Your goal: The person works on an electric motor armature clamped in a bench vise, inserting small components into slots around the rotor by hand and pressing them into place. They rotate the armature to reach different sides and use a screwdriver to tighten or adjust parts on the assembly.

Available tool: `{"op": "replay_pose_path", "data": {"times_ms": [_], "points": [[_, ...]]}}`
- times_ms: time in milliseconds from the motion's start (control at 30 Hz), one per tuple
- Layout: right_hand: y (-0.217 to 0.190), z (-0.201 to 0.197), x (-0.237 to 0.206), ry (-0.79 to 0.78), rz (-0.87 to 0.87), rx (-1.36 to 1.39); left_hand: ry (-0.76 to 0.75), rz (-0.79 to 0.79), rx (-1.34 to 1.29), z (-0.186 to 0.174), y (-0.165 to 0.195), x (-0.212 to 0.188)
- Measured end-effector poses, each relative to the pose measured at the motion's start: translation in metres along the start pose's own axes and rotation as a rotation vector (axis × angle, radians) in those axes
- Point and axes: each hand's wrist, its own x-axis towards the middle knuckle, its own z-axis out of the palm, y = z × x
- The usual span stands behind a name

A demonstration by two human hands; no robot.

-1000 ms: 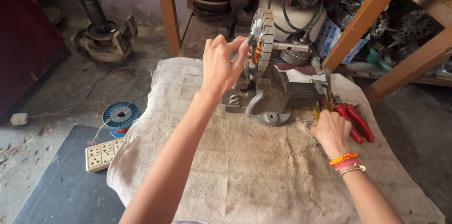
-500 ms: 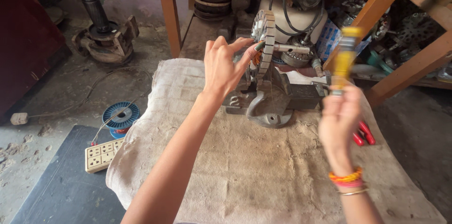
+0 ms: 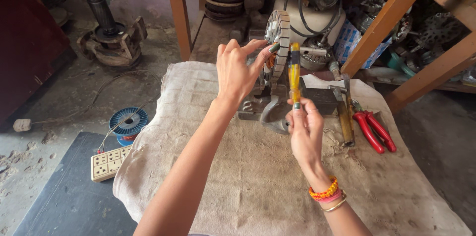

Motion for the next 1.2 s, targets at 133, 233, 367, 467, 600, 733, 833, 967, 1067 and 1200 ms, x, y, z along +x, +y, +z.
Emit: {"op": "replay_pose_path", "data": {"times_ms": [133,233,367,467,600,733,833,967,1067,1200], "points": [[0.0,0.0,0.002,0.013,-0.098,-0.008,0.002,-0.01,0.027,-0.001,0.001,0.0],[-0.001,0.0,0.002,-0.001,-0.064,-0.061,-0.011,-0.028,0.033,0.0,0.001,0.0],[-0.002,0.0,0.0,-0.002,-0.057,0.009,0.022,0.001,0.018,0.001,0.001,0.0],[-0.001,0.001,-0.002,-0.016,0.017,0.049,0.001,-0.049,0.02,0.001,0.001,0.0],[0.001,0.0,-0.004,0.026,-0.049,0.075,-0.003,-0.023,0.015,0.0,0.001,0.0],[0.001,-0.002,-0.009,0.033,-0.083,-0.032,-0.025,-0.056,0.025,0.0,0.001,0.0],[0.003,-0.001,-0.017,0.09,-0.077,-0.038,-0.034,-0.026,0.021,-0.001,-0.003,0.0],[0.006,0.001,-0.022,0.076,-0.09,-0.105,-0.077,0.015,-0.012,-0.006,-0.007,0.001],[0.011,0.004,-0.021,0.055,-0.064,-0.096,-0.158,-0.009,0.004,-0.011,-0.009,0.001],[0.014,0.0,-0.018,0.121,-0.133,-0.036,-0.161,0.023,-0.048,-0.013,-0.009,0.002]]}}
